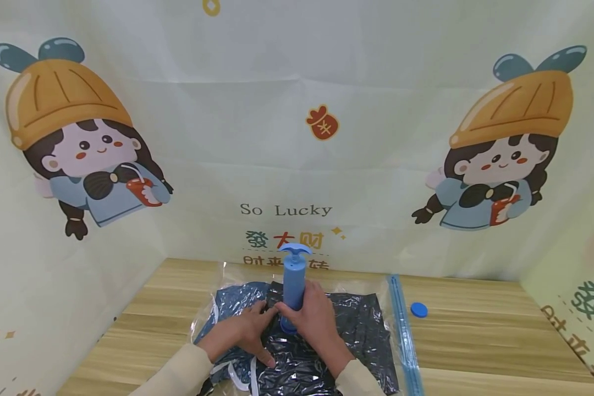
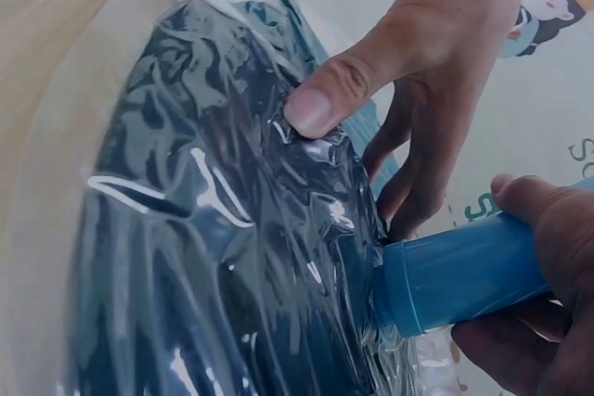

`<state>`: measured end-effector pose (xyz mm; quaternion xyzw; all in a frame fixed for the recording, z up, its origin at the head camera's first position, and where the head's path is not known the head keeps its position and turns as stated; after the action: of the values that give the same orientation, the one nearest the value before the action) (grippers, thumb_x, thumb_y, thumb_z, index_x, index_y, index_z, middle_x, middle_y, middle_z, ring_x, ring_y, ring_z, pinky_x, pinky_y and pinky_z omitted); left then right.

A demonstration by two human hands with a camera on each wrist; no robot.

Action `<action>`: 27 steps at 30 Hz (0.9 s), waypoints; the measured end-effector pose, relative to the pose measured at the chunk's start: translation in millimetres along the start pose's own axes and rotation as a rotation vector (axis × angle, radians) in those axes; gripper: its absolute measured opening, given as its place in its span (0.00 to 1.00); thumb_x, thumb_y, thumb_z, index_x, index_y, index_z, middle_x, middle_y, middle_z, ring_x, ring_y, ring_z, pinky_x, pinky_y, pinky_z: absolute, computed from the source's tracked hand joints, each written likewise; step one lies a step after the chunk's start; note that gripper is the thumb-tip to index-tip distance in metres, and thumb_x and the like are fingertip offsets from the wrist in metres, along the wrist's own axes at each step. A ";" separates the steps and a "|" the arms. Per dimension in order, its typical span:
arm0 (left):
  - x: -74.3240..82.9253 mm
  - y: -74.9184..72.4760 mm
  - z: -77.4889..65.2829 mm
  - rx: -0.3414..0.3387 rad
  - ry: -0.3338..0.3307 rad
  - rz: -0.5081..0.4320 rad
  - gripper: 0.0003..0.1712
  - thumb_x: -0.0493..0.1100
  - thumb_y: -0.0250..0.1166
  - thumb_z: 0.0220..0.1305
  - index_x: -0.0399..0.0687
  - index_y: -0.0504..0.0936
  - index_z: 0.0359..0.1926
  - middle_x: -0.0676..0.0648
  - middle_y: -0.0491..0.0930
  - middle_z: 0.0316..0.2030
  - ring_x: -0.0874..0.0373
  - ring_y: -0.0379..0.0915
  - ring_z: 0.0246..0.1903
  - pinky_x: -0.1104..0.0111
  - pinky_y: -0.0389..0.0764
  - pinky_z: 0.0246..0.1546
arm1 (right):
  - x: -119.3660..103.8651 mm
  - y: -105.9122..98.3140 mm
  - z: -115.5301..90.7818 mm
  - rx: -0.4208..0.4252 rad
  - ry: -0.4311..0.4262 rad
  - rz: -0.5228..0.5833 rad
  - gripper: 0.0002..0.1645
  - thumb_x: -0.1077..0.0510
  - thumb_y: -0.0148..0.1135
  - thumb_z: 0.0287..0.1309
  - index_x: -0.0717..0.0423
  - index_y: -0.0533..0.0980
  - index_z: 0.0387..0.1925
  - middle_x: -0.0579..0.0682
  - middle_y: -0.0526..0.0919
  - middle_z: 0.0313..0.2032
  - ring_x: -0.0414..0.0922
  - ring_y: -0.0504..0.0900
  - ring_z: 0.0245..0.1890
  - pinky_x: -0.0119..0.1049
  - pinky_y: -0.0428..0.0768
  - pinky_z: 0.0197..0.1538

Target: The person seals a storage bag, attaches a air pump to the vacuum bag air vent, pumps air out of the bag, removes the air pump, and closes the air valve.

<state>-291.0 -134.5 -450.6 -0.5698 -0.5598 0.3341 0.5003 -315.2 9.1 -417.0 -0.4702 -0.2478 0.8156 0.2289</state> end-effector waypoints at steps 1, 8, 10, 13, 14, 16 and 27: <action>2.0 -3.4 -3.2 -0.007 -0.006 -0.001 0.72 0.65 0.86 0.32 0.51 0.59 0.77 0.34 0.58 0.71 0.34 0.57 0.69 0.34 0.71 0.55 | 0.0 0.3 0.1 -0.003 0.003 0.003 0.40 0.45 0.81 0.50 0.68 0.74 0.54 0.61 0.83 0.43 0.57 0.85 0.40 0.55 0.84 0.43; 7.0 -14.2 -11.2 0.001 0.002 0.009 0.70 0.63 0.86 0.33 0.50 0.62 0.76 0.34 0.62 0.66 0.34 0.61 0.67 0.36 0.74 0.53 | 0.6 -0.2 1.8 -0.057 0.015 0.024 0.38 0.47 0.80 0.51 0.68 0.74 0.53 0.61 0.83 0.43 0.57 0.85 0.40 0.55 0.84 0.43; 6.5 -15.1 -11.6 0.007 0.000 0.014 0.70 0.64 0.87 0.32 0.50 0.64 0.76 0.34 0.62 0.66 0.34 0.61 0.66 0.36 0.74 0.52 | 1.1 0.0 2.4 -0.083 0.025 0.031 0.38 0.46 0.80 0.52 0.68 0.74 0.53 0.61 0.83 0.43 0.56 0.85 0.40 0.54 0.84 0.43; 5.4 -14.1 -11.3 0.005 -0.002 0.027 0.70 0.65 0.86 0.31 0.49 0.64 0.75 0.35 0.62 0.66 0.34 0.61 0.66 0.36 0.74 0.53 | 0.4 0.3 3.0 -0.119 0.024 0.053 0.37 0.47 0.80 0.52 0.68 0.74 0.52 0.60 0.84 0.42 0.55 0.85 0.40 0.53 0.84 0.43; 5.1 -13.5 -11.1 0.005 -0.002 0.030 0.70 0.65 0.86 0.31 0.49 0.65 0.75 0.34 0.62 0.66 0.34 0.61 0.66 0.36 0.74 0.53 | 0.1 0.3 3.0 -0.130 0.022 0.062 0.36 0.47 0.80 0.52 0.68 0.75 0.52 0.60 0.84 0.42 0.55 0.85 0.40 0.53 0.84 0.43; 4.1 -10.9 -9.1 0.006 0.004 0.038 0.70 0.65 0.86 0.32 0.47 0.64 0.75 0.34 0.62 0.67 0.33 0.61 0.66 0.36 0.73 0.54 | -0.1 0.3 3.4 -0.153 0.021 0.087 0.35 0.48 0.80 0.52 0.68 0.75 0.51 0.60 0.84 0.42 0.56 0.85 0.40 0.54 0.84 0.44; 4.4 -9.2 -9.7 -0.009 -0.005 0.017 0.68 0.65 0.85 0.35 0.49 0.63 0.76 0.34 0.58 0.70 0.31 0.55 0.69 0.35 0.70 0.56 | 4.5 3.2 9.1 -0.335 0.053 0.250 0.36 0.59 0.77 0.54 0.73 0.71 0.58 0.64 0.82 0.47 0.61 0.83 0.46 0.58 0.81 0.50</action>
<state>-284.1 -133.3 -438.5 -0.5757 -0.5578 0.3372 0.4937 -325.8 7.6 -417.9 -0.5501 -0.3137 0.7722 0.0512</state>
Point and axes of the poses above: each hand's wrist, its own z-axis towards the middle knuckle, its own y-axis out of the palm, x = y × z, the point moved 7 cm from there along z, towards the middle knuckle
